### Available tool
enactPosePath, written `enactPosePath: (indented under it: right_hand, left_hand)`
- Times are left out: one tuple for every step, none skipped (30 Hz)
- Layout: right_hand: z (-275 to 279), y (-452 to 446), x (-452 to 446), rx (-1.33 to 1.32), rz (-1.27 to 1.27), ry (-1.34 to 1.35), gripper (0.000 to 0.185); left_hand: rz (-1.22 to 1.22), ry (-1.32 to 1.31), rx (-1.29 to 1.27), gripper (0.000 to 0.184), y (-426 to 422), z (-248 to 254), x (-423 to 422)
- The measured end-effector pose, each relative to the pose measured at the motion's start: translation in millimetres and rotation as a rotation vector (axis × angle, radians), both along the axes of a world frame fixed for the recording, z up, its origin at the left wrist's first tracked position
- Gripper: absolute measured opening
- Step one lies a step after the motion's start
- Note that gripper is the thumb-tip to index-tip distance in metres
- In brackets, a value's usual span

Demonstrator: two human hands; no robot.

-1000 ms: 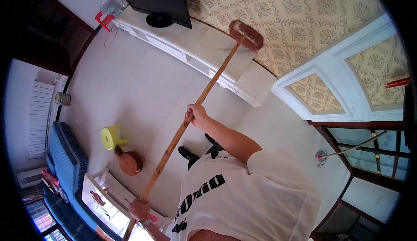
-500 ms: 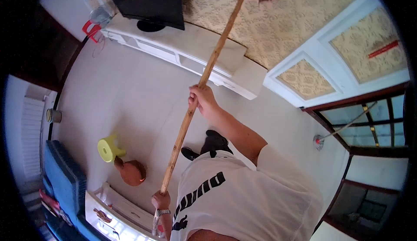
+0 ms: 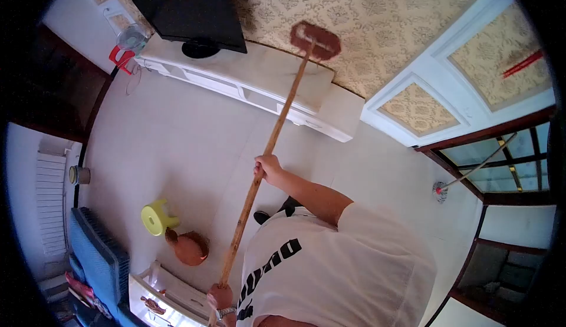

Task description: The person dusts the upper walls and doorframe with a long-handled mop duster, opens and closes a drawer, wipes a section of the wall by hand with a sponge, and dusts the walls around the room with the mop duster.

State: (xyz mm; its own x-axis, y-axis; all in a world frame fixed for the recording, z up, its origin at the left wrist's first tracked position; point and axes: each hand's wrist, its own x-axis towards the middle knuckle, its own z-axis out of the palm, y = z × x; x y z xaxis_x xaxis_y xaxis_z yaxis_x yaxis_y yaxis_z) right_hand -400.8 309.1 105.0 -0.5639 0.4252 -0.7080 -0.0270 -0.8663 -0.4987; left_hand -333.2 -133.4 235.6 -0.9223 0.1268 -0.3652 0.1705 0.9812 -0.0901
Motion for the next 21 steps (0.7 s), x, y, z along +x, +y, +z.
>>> enactPosePath:
  right_hand:
    - [-7.4,2.4,1.3,-0.04,-0.004,-0.045,0.011]
    - [-7.4,8.3,1.4,-0.053,0.0,-0.044,0.011]
    - [-7.6,13.7,4.2,-0.094,0.008,-0.072,0.011]
    - [-11.1,18.6,7.7,-0.136,0.016,-0.102,0.012]
    - [-14.4,24.2,7.7,-0.146,0.017,-0.107,0.012]
    - [-17.3,30.7,6.6,-0.126,0.015,-0.147,0.012]
    - [-22.3,35.2,5.5,-0.108,0.014,-0.189,0.012]
    - [-35.2,40.6,4.8,-0.115,0.017,-0.193,0.012]
    - [-48.1,48.0,2.8,-0.118,0.002,-0.203,0.011]
    - [-56.6,54.9,0.9,-0.119,-0.012,-0.214,0.011]
    - [-55.2,61.7,-0.1,-0.117,-0.005,-0.216,0.011]
    - [-53.4,68.5,0.3,-0.142,-0.01,-0.174,0.01]
    - [-51.1,73.3,2.4,-0.167,-0.012,-0.134,0.01]
    - [-50.4,75.5,3.2,-0.163,0.002,-0.142,0.01]
    - [-49.4,77.5,2.1,-0.168,0.013,-0.112,0.01]
    - [-48.3,79.4,-0.7,-0.172,0.033,-0.081,0.009]
    - [-51.7,81.6,-2.5,-0.169,0.074,-0.089,0.009]
    - [-58.7,82.5,-3.6,-0.157,0.029,-0.052,0.011]
    - [-63.3,80.5,-5.2,-0.153,-0.003,-0.014,0.013]
    - [-56.6,79.4,-6.5,-0.091,0.024,-0.017,0.012]
    - [-48.6,79.5,-6.4,-0.032,0.061,-0.016,0.013]
  left_hand:
    - [0.018,-0.003,-0.022,0.02,11.4,15.9,1.3]
    - [0.022,-0.002,-0.036,0.02,23.7,25.1,1.1]
    - [0.025,0.011,-0.085,0.02,35.4,32.8,1.3]
    - [0.027,0.021,-0.137,0.021,44.0,38.3,1.8]
    - [0.027,0.017,-0.146,0.021,44.5,35.3,-0.4]
    - [0.0,-0.047,-0.14,0.02,40.2,27.2,-3.3]
    - [-0.027,-0.112,-0.136,0.02,37.9,23.3,-4.9]
    - [-0.024,-0.116,-0.143,0.02,41.5,22.9,-5.1]
    - [-0.116,-0.053,-0.116,0.02,46.9,21.4,-6.0]
    - [-0.157,-0.022,-0.101,0.02,56.7,23.2,-7.9]
    - [-0.198,0.009,-0.086,0.02,70.3,28.3,-10.5]
    - [-0.161,-0.03,-0.117,0.02,84.7,34.1,-16.1]
    - [-0.122,-0.073,-0.148,0.019,98.4,41.0,-19.3]
    - [-0.109,-0.08,-0.144,0.019,102.2,43.1,-21.6]
    - [-0.134,-0.038,-0.145,0.019,101.9,43.9,-25.6]
    - [-0.15,0.005,-0.146,0.019,102.3,44.6,-29.3]
    - [-0.163,0.003,-0.147,0.019,105.4,48.1,-33.6]
    - [-0.162,-0.002,-0.153,0.02,106.9,52.0,-38.3]
    - [-0.202,0.019,-0.125,0.02,103.0,50.0,-43.1]
    - [-0.227,0.04,-0.102,0.02,106.9,52.6,-45.0]
    - [-0.222,0.028,-0.174,0.019,112.1,56.1,-48.9]
